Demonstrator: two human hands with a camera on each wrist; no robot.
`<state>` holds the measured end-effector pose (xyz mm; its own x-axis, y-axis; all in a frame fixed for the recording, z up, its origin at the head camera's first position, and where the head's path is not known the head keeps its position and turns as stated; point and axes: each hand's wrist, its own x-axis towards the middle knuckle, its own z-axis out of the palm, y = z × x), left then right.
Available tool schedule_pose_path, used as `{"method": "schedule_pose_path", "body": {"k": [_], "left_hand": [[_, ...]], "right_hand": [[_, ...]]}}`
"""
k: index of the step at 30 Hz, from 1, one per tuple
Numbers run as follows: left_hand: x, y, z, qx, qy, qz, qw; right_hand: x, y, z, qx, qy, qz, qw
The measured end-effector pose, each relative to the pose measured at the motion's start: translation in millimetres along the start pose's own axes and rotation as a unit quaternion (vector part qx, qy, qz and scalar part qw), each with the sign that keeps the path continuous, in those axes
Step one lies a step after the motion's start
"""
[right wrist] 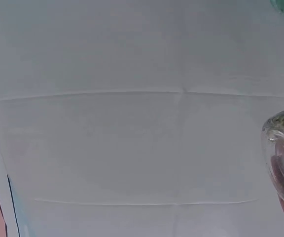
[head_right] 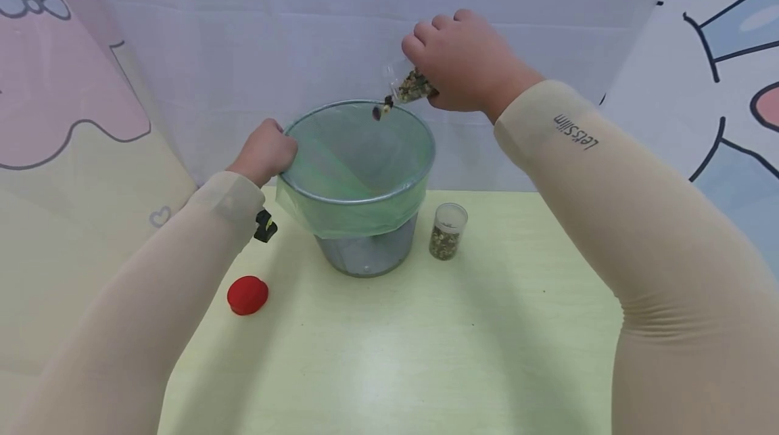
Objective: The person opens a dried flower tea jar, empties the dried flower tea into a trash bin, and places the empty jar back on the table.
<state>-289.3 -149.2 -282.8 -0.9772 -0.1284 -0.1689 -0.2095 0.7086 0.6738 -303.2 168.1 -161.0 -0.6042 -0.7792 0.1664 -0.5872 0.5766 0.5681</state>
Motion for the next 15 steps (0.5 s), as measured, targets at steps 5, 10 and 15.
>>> {"method": "schedule_pose_path", "body": {"k": [5,10,15], "left_hand": [[0.0,-0.7,0.7,-0.003,0.000,-0.001,1.0000],[-0.5,0.5,0.2,-0.004,-0.004,0.000,1.0000],[0.6,-0.3,-0.2,-0.006,-0.004,-0.003,1.0000]], "right_hand": [[0.5,-0.1,0.4,-0.018,-0.006,-0.023,0.9996],[1.5,2.1,-4.3,-0.021,0.006,-0.018,0.9996],[2.2,1.4,-7.2,-0.037,0.003,-0.017,0.9991]]}}
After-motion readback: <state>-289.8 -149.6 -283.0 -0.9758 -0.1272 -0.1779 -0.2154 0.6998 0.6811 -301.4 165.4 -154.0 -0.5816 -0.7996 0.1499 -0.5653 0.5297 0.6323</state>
